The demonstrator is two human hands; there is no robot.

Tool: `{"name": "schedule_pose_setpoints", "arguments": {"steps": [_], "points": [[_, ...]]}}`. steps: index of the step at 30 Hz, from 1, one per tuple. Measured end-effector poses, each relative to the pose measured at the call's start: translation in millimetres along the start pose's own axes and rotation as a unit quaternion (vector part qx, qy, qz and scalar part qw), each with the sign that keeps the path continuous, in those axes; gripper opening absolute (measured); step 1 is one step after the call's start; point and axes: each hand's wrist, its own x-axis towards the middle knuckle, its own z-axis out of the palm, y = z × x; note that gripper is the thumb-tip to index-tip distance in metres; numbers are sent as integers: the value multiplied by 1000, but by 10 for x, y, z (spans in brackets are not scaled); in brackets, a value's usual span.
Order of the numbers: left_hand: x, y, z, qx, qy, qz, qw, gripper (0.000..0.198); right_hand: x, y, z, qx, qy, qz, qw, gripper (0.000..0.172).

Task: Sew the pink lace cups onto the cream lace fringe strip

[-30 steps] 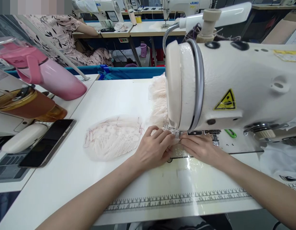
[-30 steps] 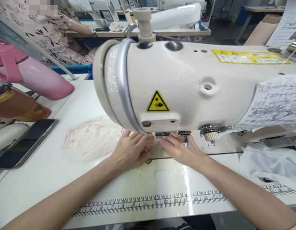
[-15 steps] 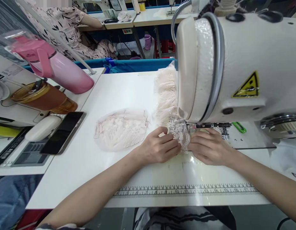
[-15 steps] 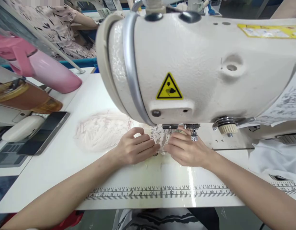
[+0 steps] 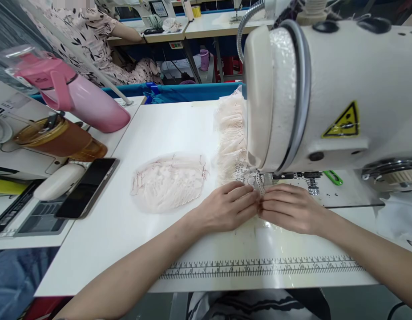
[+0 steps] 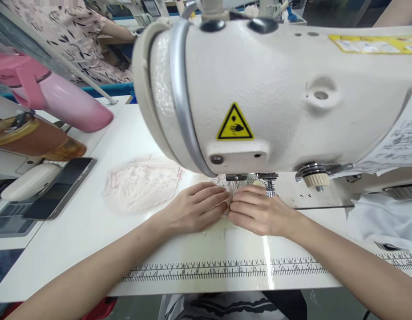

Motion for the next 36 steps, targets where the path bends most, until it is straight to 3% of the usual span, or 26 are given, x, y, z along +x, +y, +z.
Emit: {"name": "schedule_pose_setpoints", "arguments": {"steps": [3, 6, 24, 36], "points": [[-27, 3, 55, -44, -65, -72, 994, 36, -14, 2, 17, -4, 12, -9, 1000, 11], [-61, -8, 92, -66, -94, -107, 988, 50, -16, -13, 46, 6, -1, 6, 1000, 12], [-37, -147, 31, -48, -106, -106, 988, 42, 105, -90, 156, -24, 48, 30, 998, 15], [3, -7, 62, 7, -108, -124, 986, 44, -82, -41, 169, -35, -30, 73, 996, 16]]}}
